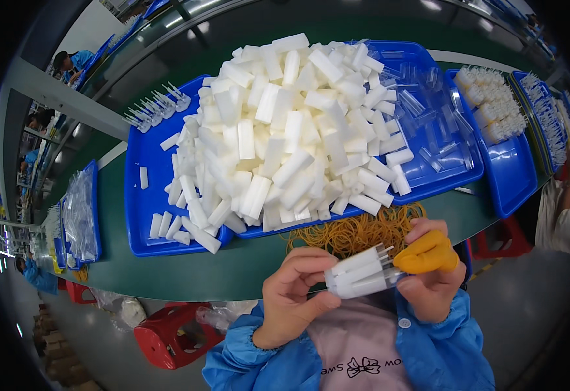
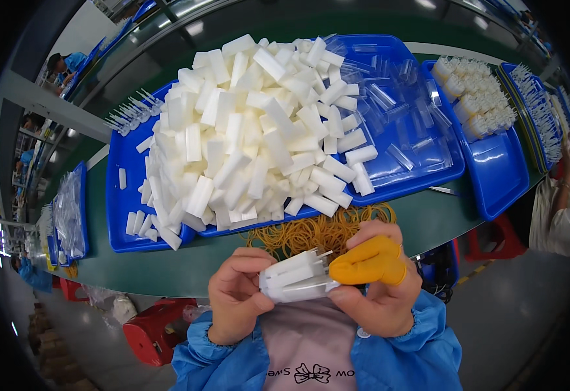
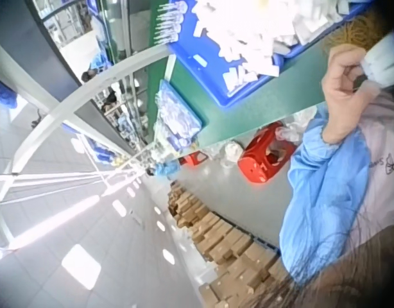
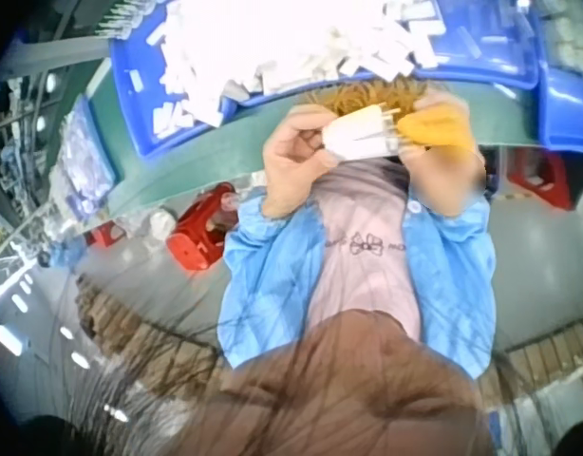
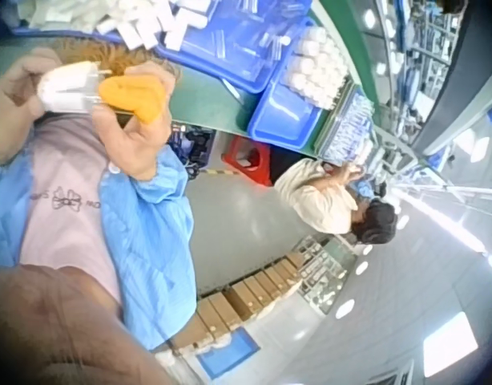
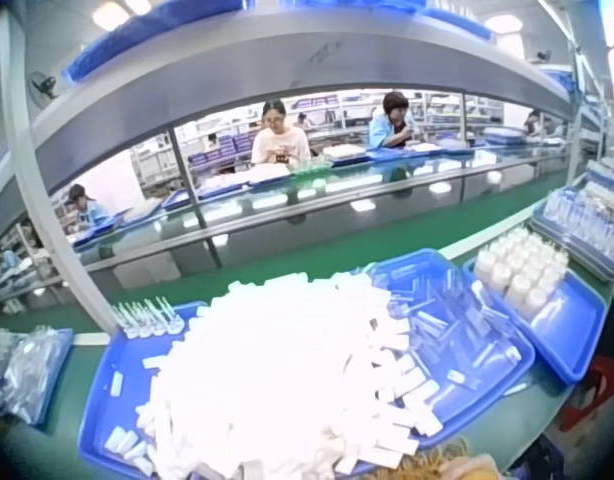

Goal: The person assembles white plastic components by inserting small white sticks into a base and securing them with a rubber band. They use a yellow tool to manipulate the rubber band and a pair of scissors to trim the excess band. The process is repeated for multiple units, which are then placed into a blue tray.

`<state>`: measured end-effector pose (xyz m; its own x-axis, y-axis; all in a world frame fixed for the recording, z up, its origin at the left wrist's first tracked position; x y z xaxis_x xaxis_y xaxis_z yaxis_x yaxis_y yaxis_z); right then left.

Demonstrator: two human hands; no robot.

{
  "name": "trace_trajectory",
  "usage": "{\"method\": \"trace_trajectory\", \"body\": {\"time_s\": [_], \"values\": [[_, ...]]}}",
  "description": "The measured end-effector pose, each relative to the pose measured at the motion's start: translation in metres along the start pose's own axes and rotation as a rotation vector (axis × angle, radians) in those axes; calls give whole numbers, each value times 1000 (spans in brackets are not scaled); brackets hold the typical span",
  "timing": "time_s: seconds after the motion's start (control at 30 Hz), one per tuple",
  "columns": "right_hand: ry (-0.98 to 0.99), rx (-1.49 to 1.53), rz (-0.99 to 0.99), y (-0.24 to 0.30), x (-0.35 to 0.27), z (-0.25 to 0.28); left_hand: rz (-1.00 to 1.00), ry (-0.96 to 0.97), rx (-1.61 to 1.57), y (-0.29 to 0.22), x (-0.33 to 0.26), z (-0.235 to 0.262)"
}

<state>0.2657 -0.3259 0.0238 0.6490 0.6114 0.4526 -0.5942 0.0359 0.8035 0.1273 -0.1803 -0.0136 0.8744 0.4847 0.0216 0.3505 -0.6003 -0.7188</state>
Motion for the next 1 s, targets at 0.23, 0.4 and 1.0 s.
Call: {"method": "trace_trajectory", "body": {"time_s": [0.23,0.4,1.0], "values": [[20,-17,12,12,-2,-13,-72,30,82,1,-6,2],[52,-58,67,9,9,-13,-52,-28,12,4,-1,1],[-64,-590,-136,-79,74,49,-19,-107,-117,6,0,8]]}}
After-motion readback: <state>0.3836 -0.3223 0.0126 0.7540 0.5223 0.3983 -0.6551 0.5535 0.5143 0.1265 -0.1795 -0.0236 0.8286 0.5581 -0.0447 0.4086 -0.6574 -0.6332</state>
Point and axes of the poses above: each hand's wrist, its own x-axis towards the middle knuckle, its own z-axis out of the back of the hand, y = z × x, the point moved 5 cm from there along x, towards the middle knuckle, and after that the axes turned 15 degrees about -x, right-handed, at the moved point
